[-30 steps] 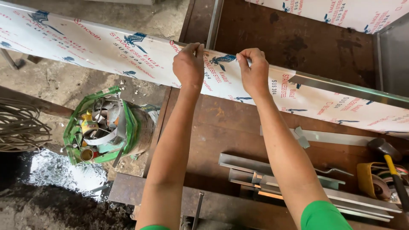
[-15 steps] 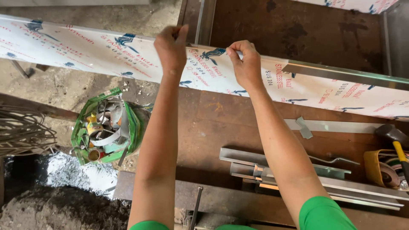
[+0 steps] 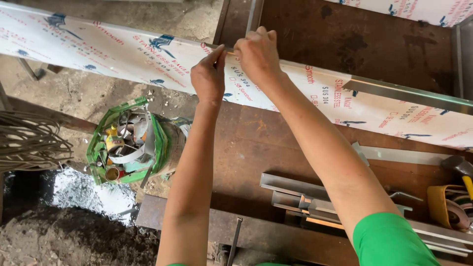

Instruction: Applying a thin adhesive or sealant strip to the edge of a stainless steel panel.

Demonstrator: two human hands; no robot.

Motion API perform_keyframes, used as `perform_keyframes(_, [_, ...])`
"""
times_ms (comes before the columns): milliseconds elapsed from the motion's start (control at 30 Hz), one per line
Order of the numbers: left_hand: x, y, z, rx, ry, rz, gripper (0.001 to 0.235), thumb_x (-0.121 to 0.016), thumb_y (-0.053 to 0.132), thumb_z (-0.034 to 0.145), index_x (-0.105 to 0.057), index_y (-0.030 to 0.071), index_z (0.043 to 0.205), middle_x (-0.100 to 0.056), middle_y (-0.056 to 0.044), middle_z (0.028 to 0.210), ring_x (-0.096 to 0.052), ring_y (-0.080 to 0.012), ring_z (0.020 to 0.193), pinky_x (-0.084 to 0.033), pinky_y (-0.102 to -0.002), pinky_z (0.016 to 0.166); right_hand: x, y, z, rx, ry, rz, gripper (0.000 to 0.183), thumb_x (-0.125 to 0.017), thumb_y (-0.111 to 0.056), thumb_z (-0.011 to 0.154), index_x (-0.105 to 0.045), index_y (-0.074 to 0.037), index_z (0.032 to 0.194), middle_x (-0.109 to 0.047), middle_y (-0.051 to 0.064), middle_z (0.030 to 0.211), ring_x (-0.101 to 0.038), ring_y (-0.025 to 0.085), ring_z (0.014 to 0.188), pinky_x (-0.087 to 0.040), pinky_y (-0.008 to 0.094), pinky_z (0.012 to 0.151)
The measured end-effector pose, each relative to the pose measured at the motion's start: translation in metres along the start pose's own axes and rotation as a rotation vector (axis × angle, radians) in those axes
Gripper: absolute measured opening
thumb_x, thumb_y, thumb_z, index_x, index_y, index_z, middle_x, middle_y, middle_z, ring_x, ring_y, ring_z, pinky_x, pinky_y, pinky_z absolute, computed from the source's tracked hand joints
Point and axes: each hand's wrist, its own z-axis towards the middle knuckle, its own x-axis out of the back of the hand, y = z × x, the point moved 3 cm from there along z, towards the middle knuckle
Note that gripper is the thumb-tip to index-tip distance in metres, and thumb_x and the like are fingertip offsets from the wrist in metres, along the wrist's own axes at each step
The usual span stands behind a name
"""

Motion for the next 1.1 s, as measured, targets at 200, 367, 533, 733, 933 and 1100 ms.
perform_keyframes(200, [-0.006, -0.005, -0.001, 0.01, -0.078, 0.044, 0.017, -0.071, 0.028, 0.097, -0.08, 0.02, 0.109, -0.076, -0.012, 0.087, -0.073, -0.0326, 0.074, -0.056, -0.04, 0.064, -0.005, -0.002, -0.001, 0.13, -0.094, -0.338, 0.004, -0.066, -0.002, 0.087, -0.068, -0.004, 0.085, -0.067, 0.014, 0.088, -0.056, 0.027, 0.096, -0.037, 0.042, 0.089])
perform_keyframes(367, [-0.003, -0.005, 0.002, 0.01, -0.114, 0.133, 0.017, -0.07, 0.034, 0.097, -0.08, 0.024, 0.106, -0.076, -0.011, 0.087, -0.072, -0.0341, 0.076, -0.056, -0.044, 0.064, -0.012, 0.019, -0.001, -0.007, -0.16, -0.323, 0.014, -0.064, 0.002, 0.079, -0.066, 0.0, 0.093, -0.066, 0.015, 0.091, -0.056, 0.028, 0.095, -0.038, 0.043, 0.086])
perform_keyframes(533, [-0.002, -0.003, 0.003, 0.032, -0.142, 0.102, 0.018, -0.069, 0.032, 0.097, -0.08, 0.025, 0.11, -0.076, -0.01, 0.086, -0.072, -0.0338, 0.076, -0.056, -0.044, 0.064, -0.006, 0.054, -0.024, -0.179, 0.016, -0.123, 0.006, -0.068, -0.009, 0.097, -0.067, -0.004, 0.093, -0.067, 0.013, 0.092, -0.058, 0.03, 0.094, -0.041, 0.047, 0.086])
perform_keyframes(733, [-0.024, -0.013, -0.012, 0.177, -0.123, -0.059, 0.027, -0.07, 0.035, 0.098, -0.08, 0.011, 0.104, -0.074, -0.011, 0.073, -0.067, -0.0298, 0.065, -0.054, -0.041, 0.059, 0.041, 0.05, -0.064, -0.445, 0.187, 0.362, 0.007, -0.07, -0.012, 0.102, -0.068, -0.005, 0.1, -0.07, 0.005, 0.093, -0.063, 0.025, 0.089, -0.051, 0.041, 0.082])
perform_keyframes(933, [-0.067, 0.046, -0.097, 1.185, -0.234, -1.488, 0.048, -0.055, 0.042, 0.112, -0.062, 0.0, 0.091, -0.053, 0.0, 0.065, -0.051, -0.0139, 0.056, -0.045, -0.029, 0.052, 0.054, -0.036, -0.126, -0.521, 0.289, 0.561, 0.011, -0.079, -0.008, 0.091, -0.071, -0.01, 0.099, -0.059, 0.01, 0.112, -0.055, 0.026, 0.111, -0.05, 0.038, 0.095])
perform_keyframes(1100, [-0.083, 0.051, -0.155, 1.499, -0.406, -1.401, 0.042, -0.046, 0.038, 0.112, -0.054, 0.005, 0.089, -0.056, -0.009, 0.075, -0.057, -0.0228, 0.066, -0.05, -0.036, 0.062, 0.057, -0.033, -0.187, -0.627, 0.402, 0.383, 0.025, -0.082, -0.011, 0.085, -0.071, -0.014, 0.108, -0.052, 0.01, 0.125, -0.051, 0.027, 0.122, -0.048, 0.039, 0.102])
